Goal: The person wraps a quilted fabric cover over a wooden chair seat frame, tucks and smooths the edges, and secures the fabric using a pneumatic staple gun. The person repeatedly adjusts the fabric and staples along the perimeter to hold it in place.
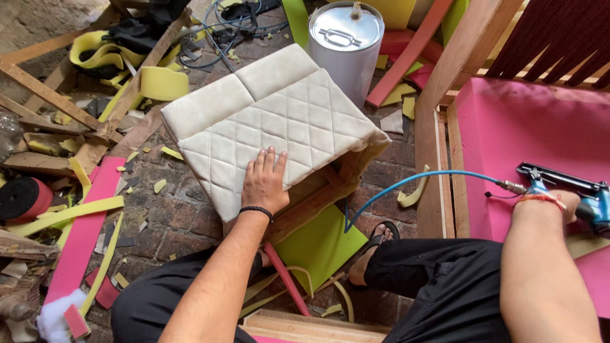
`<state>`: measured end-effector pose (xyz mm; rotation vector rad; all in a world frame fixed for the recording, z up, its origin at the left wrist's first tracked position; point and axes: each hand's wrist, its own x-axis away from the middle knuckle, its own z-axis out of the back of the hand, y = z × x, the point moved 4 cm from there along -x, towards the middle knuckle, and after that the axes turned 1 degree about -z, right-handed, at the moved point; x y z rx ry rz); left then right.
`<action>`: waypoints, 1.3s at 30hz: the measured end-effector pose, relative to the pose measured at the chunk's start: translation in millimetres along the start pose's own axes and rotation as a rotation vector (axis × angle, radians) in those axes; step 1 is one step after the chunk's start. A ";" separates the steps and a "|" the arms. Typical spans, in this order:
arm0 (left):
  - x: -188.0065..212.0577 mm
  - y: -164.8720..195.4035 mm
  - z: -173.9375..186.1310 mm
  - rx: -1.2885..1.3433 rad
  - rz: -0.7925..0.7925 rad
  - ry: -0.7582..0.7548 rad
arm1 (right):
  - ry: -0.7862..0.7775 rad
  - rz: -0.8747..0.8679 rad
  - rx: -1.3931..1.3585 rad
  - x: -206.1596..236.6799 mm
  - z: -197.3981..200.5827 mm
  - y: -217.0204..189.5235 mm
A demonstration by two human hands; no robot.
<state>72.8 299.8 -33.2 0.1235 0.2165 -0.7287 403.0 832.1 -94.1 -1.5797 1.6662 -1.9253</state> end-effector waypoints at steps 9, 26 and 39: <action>1.6 0.7 1.2 -0.031 -0.007 0.016 | 0.387 0.305 0.650 21.5 -20.0 -7.3; 3.1 -1.8 -0.5 -0.004 0.005 -0.014 | -1.743 1.290 1.618 368.9 -46.6 202.9; 20.0 -47.2 -3.1 0.299 0.061 -0.043 | -1.126 0.141 1.175 318.9 -60.1 216.8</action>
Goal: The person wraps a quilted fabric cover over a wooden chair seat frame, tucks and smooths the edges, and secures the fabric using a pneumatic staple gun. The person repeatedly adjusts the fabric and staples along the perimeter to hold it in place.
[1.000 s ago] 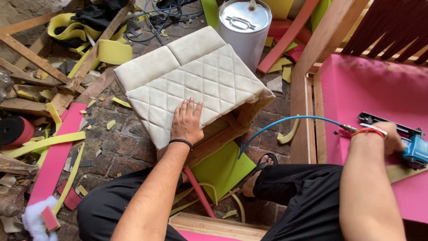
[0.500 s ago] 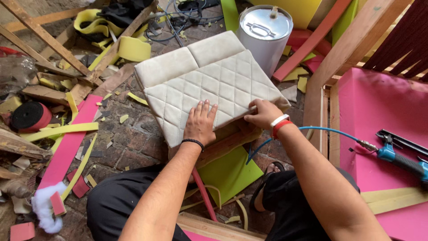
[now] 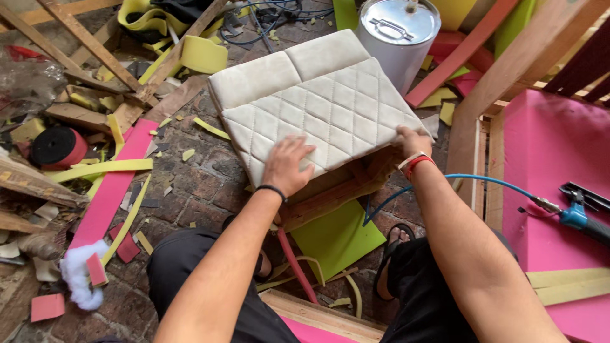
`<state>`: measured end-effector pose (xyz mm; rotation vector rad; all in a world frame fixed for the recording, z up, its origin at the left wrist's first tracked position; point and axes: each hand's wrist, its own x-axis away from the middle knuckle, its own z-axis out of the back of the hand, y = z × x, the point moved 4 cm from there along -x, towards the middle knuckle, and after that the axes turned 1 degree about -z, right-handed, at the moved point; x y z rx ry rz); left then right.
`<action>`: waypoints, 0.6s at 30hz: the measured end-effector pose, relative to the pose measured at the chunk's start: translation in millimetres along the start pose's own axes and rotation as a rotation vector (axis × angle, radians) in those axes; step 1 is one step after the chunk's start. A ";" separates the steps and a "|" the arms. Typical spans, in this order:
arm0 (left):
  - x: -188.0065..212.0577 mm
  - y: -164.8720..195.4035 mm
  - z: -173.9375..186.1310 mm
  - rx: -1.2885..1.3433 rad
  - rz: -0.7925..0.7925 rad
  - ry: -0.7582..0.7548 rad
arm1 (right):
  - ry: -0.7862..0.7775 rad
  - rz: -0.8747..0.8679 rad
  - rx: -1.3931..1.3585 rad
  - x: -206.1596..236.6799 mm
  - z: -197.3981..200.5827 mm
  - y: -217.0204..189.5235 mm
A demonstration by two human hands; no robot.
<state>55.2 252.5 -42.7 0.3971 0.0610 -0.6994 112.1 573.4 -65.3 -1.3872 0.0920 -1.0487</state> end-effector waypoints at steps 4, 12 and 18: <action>32.7 -30.5 18.2 -0.135 0.204 0.153 | -0.176 -0.255 -0.406 -1.3 -31.3 12.9; 51.0 -35.4 19.0 -0.001 0.307 0.305 | -0.143 -0.200 -0.858 -26.2 -65.6 -9.0; 72.9 -64.4 13.6 -0.029 0.444 0.217 | -0.096 -0.273 -0.935 -3.0 -87.5 -21.2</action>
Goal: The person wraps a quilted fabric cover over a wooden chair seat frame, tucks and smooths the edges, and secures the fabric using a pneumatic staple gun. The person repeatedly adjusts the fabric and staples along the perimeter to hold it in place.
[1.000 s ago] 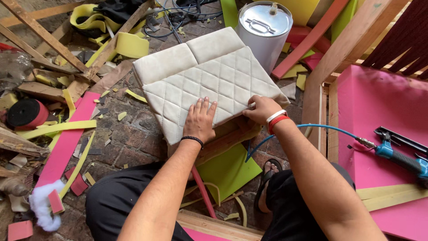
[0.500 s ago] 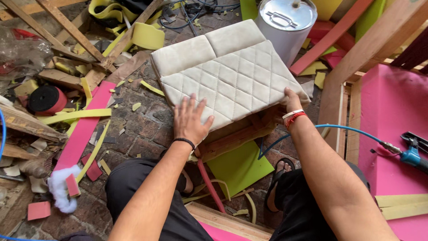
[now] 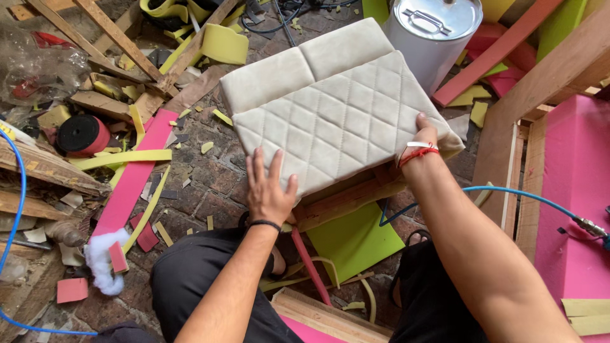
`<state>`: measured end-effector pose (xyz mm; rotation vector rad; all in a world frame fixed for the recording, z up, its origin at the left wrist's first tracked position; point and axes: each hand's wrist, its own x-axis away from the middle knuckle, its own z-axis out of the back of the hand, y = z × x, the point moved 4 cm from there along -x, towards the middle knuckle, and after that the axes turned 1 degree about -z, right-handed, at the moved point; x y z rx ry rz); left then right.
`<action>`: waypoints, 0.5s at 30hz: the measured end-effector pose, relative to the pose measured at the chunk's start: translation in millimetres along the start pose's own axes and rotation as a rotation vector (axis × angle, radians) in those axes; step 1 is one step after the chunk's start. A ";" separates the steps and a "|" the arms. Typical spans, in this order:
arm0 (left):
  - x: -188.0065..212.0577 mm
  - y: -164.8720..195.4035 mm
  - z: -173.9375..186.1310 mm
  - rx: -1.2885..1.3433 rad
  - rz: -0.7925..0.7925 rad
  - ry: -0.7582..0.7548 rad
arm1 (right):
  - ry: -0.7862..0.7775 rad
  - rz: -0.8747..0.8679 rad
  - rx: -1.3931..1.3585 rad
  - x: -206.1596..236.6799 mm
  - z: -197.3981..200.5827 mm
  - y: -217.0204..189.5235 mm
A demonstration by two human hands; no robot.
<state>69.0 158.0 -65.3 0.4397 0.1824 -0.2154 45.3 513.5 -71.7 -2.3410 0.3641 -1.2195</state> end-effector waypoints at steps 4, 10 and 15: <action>18.4 -42.7 7.7 0.045 0.026 0.113 | -0.219 -0.158 0.129 46.2 -11.3 19.4; 40.0 -113.0 25.1 0.220 0.457 0.228 | -0.806 -0.256 0.412 132.2 -34.3 56.0; 62.1 -153.4 30.0 0.224 1.151 0.187 | -1.122 -0.403 0.601 188.1 -47.8 87.7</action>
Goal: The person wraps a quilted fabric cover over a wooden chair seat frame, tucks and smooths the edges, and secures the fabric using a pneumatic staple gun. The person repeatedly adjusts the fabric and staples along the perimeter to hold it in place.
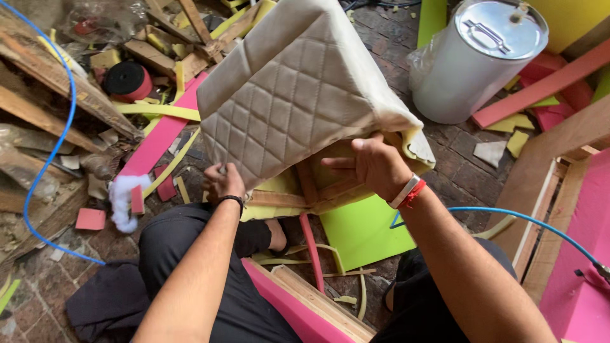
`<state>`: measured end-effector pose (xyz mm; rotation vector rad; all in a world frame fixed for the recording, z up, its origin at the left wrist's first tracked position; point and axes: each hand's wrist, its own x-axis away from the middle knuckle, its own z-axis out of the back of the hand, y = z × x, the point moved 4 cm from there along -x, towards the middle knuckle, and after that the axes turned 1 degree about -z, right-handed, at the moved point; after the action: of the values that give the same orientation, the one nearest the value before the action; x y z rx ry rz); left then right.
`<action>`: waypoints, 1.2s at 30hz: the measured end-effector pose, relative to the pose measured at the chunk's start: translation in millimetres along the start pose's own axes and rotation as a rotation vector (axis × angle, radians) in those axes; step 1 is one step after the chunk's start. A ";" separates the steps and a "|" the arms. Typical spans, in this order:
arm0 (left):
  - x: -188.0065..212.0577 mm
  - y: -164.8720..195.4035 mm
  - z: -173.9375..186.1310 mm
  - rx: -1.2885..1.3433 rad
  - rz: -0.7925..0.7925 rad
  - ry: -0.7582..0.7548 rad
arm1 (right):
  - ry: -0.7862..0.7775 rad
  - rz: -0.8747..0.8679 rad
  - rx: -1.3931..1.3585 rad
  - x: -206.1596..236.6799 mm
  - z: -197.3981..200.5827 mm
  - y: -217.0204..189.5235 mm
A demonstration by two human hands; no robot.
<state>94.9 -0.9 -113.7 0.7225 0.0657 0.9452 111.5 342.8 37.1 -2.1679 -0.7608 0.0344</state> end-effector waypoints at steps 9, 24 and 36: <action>-2.3 -48.2 -22.7 -0.178 0.197 -0.502 | -0.173 0.192 0.141 -40.7 14.6 -2.1; -46.1 -33.5 7.6 0.375 0.127 -0.258 | 0.450 -0.088 0.166 -69.1 65.7 -12.3; -106.7 95.4 73.9 0.989 -0.281 -0.322 | 0.207 0.159 -0.269 -118.2 75.0 -16.8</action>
<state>-11.4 -85.8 -27.6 1.7194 0.3571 0.4720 -13.9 340.3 -27.2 -2.4365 -0.4965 -0.2187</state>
